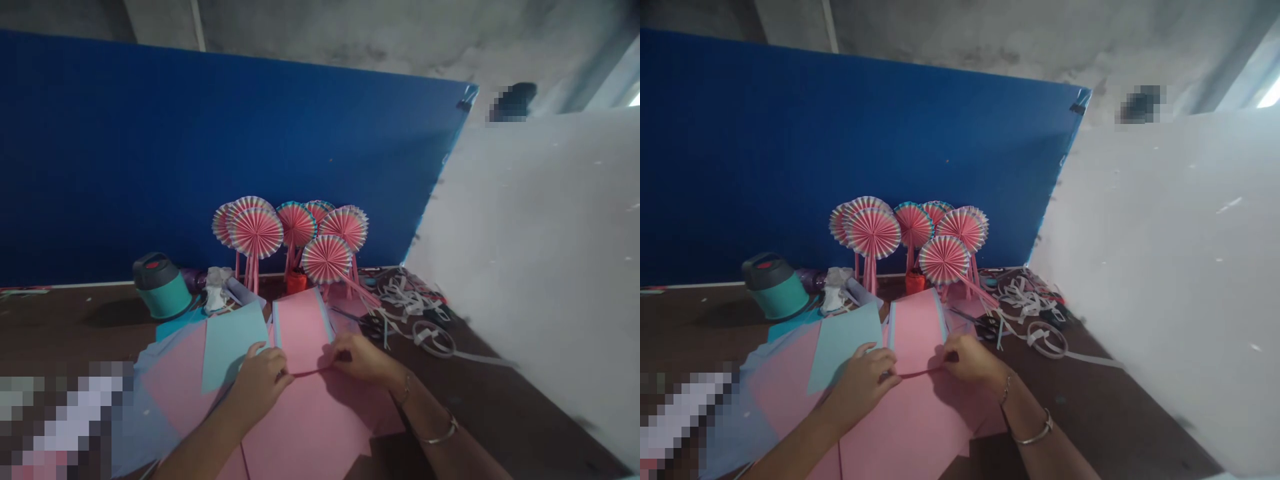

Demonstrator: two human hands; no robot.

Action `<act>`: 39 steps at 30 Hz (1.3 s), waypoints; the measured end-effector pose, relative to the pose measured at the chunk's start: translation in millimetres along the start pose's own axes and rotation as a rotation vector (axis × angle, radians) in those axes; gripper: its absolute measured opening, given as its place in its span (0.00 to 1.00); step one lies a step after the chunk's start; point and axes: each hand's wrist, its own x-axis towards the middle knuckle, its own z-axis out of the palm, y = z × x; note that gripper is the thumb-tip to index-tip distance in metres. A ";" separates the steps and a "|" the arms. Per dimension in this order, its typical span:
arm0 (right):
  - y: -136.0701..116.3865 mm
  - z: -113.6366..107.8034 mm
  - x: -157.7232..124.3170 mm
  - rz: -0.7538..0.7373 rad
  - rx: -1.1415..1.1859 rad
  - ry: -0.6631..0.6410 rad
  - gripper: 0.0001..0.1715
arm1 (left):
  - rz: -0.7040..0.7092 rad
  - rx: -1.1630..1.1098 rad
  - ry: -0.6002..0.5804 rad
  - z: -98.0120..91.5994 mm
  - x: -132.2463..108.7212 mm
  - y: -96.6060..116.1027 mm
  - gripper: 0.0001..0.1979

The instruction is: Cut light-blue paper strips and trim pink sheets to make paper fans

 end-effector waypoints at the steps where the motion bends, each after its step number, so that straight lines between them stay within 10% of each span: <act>1: 1.5 -0.3 0.3 -0.004 -0.008 -0.010 0.07 | -0.004 -0.019 -0.010 -2.8 0.4 0.2 0.10; 39: 9.6 3.5 5.1 0.211 -0.128 -0.011 0.10 | -0.266 0.045 -0.123 -7.9 5.9 5.7 0.11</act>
